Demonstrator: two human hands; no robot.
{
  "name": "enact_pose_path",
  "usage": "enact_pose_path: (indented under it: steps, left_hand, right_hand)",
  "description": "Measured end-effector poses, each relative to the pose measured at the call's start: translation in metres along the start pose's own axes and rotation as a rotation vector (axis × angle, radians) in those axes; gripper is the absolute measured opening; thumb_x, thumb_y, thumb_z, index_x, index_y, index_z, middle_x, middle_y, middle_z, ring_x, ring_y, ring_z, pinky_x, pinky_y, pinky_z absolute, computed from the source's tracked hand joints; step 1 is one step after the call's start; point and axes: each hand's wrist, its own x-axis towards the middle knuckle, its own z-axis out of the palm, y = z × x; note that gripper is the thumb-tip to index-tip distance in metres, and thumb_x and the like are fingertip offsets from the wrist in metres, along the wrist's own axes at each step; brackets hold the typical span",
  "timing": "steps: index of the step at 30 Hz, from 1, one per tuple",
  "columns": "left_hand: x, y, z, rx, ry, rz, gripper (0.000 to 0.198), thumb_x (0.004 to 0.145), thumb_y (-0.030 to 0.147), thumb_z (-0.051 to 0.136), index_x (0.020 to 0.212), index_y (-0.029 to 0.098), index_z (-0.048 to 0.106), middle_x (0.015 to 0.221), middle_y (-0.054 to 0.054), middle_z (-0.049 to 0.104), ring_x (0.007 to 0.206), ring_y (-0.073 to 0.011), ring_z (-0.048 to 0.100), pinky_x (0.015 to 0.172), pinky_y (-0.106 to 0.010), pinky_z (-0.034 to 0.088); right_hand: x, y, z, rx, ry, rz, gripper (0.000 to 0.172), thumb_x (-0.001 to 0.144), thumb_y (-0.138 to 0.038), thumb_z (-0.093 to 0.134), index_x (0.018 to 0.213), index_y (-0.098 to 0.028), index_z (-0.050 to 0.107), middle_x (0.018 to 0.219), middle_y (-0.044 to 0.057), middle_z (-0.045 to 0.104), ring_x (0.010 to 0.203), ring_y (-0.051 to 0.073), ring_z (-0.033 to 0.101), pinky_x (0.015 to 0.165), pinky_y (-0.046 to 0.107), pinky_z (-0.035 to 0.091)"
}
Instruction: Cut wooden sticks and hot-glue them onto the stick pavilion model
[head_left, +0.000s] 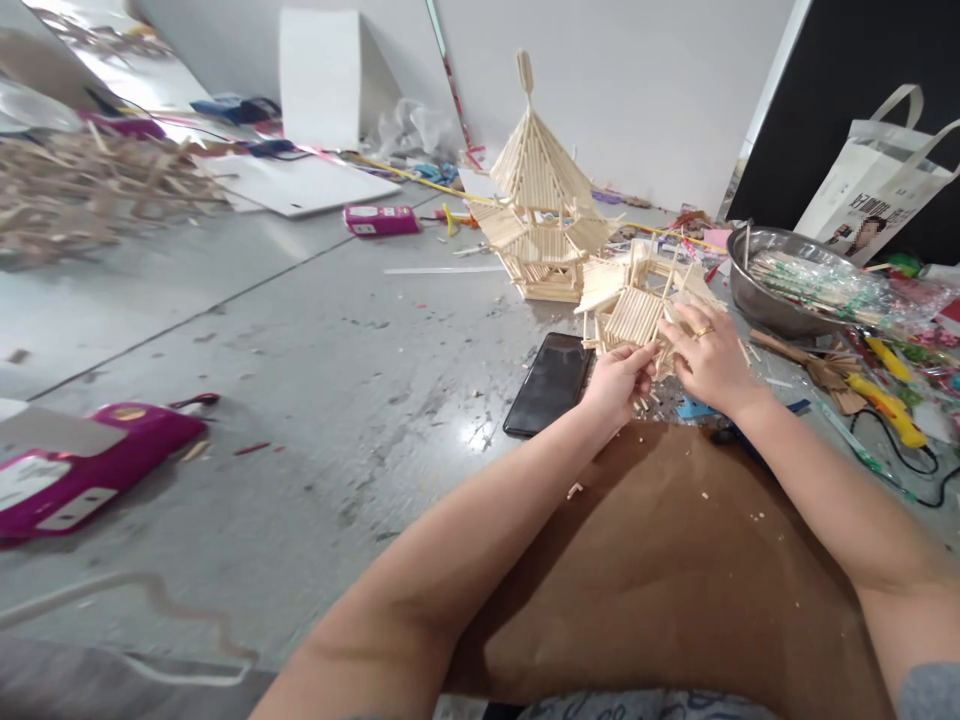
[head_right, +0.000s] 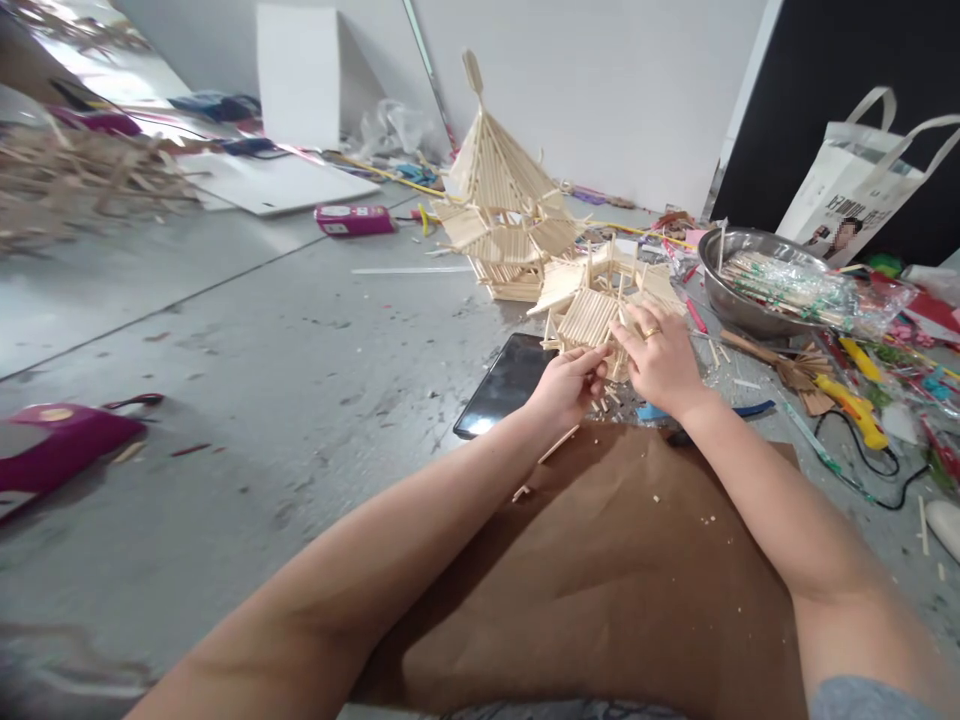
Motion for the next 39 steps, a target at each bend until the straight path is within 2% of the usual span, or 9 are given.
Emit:
enact_pose_path:
  steps: [8,16,21,26,39]
  left_hand:
    - [0.004,0.0,-0.009,0.139,-0.031,0.134,0.028,0.062,0.032,0.068,0.056,0.015,0.047,0.043,0.005,0.049,0.029,-0.0018,0.035,0.032,-0.018,0.021]
    - [0.008,0.002,-0.01,0.188,-0.033,0.145,0.031,0.063,0.033,0.068,0.054,0.015,0.045,0.043,0.005,0.048,0.03,-0.0016,0.036,0.032,-0.018,0.021]
    - [0.008,0.004,-0.012,0.134,-0.091,0.111,0.029,0.06,0.03,0.069,0.055,0.014,0.046,0.044,0.005,0.048,0.03,-0.0022,0.037,0.032,-0.018,0.022]
    - [0.008,0.004,-0.014,0.124,-0.121,0.094,0.024,0.058,0.024,0.07,0.059,0.014,0.048,0.044,0.005,0.049,0.03,-0.0023,0.038,0.033,-0.018,0.021]
    - [0.013,0.0,-0.011,0.146,-0.055,0.128,0.033,0.058,0.034,0.072,0.054,0.014,0.045,0.041,0.006,0.046,0.03,-0.0018,0.035,0.032,-0.017,0.022]
  right_hand:
    - [0.001,-0.002,0.001,-0.05,-0.021,-0.008,0.039,0.083,-0.02,0.04,0.12,-0.02,0.052,0.129,0.011,0.046,0.124,0.028,0.031,0.101,0.051,0.022]
    - [0.003,-0.004,0.001,-0.094,-0.045,-0.013,0.038,0.087,-0.022,0.033,0.12,-0.019,0.052,0.13,0.01,0.045,0.125,0.028,0.03,0.103,0.051,0.02]
    - [0.003,-0.003,0.002,-0.064,-0.06,0.0,0.04,0.085,-0.019,0.037,0.123,-0.023,0.049,0.13,0.009,0.045,0.126,0.029,0.029,0.103,0.054,0.019]
    - [0.002,-0.002,0.003,-0.096,-0.052,-0.008,0.039,0.087,-0.021,0.033,0.123,-0.021,0.049,0.13,0.01,0.045,0.125,0.028,0.03,0.103,0.055,0.016]
    - [0.0,-0.002,0.009,-0.169,-0.011,-0.025,0.039,0.087,-0.021,0.034,0.122,-0.021,0.051,0.127,0.009,0.049,0.123,0.028,0.032,0.102,0.054,0.017]
